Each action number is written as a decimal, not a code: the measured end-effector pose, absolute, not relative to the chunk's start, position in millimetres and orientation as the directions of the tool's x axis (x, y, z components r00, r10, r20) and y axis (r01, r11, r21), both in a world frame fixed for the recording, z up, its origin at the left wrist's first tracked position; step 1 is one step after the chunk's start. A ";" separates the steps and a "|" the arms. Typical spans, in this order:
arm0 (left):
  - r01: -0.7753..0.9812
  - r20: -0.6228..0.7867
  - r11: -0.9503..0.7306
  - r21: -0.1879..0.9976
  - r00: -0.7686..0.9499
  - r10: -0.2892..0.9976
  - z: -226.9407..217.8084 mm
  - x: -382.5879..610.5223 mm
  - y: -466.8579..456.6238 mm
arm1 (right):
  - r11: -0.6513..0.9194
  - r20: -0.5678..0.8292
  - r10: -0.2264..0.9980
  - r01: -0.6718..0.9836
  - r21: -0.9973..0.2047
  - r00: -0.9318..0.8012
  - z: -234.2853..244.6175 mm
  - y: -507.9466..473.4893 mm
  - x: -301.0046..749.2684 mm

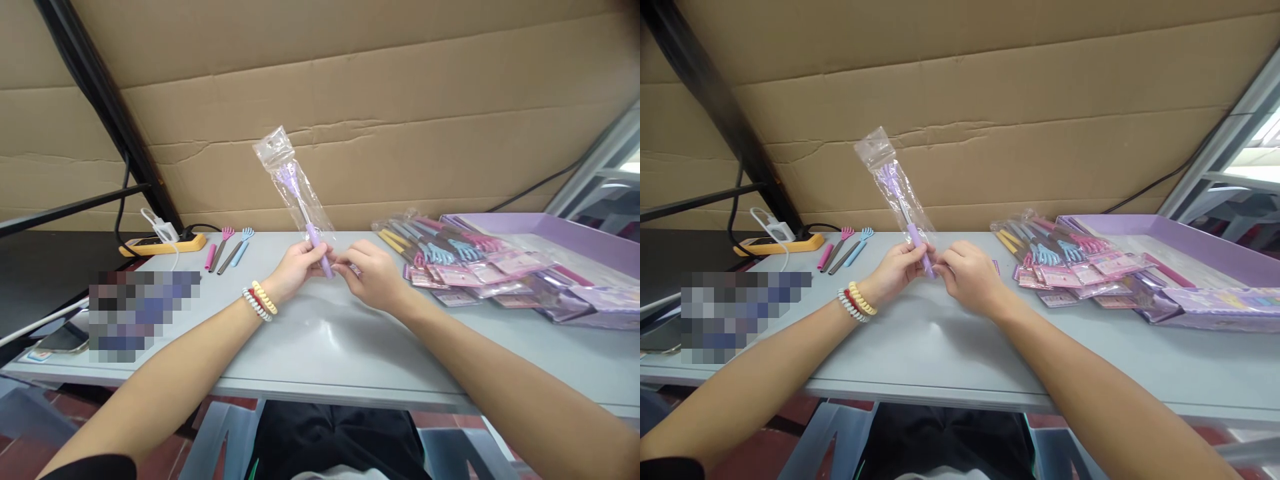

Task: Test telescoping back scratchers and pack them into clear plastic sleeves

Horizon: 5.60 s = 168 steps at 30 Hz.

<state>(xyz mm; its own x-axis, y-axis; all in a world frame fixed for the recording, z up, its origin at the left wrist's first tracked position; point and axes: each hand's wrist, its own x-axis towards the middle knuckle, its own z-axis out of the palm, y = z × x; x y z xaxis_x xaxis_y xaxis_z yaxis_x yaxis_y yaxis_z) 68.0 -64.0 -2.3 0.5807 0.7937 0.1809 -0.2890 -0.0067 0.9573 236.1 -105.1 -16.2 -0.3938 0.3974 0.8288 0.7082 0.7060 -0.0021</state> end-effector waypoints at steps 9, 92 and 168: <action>-0.079 0.134 -0.109 0.991 0.618 0.774 -1.6 64.9 -62.3 | 0.699 0.825 0.403 0.716 0.002 -0.396 -18.6 -106.6 232.8; -0.005 0.076 -0.095 0.995 0.652 0.754 -2.1 60.7 -57.0 | 0.223 0.096 0.945 0.404 -0.887 -0.313 -23.7 -95.6 248.2; 0.424 -0.069 -0.266 0.866 0.627 0.776 -17.9 -1.8 18.7 | -0.031 0.354 0.908 0.877 -0.479 0.226 -15.4 -70.6 292.8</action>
<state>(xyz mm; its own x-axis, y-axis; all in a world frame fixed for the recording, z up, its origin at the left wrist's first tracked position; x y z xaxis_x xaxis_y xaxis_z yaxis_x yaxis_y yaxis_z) -1.8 18.7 -17.9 0.6275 0.7756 -0.0689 0.4238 -0.2659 0.8659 292.8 -70.6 -15.4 0.2256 0.9076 0.3541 0.8774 -0.0314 -0.4787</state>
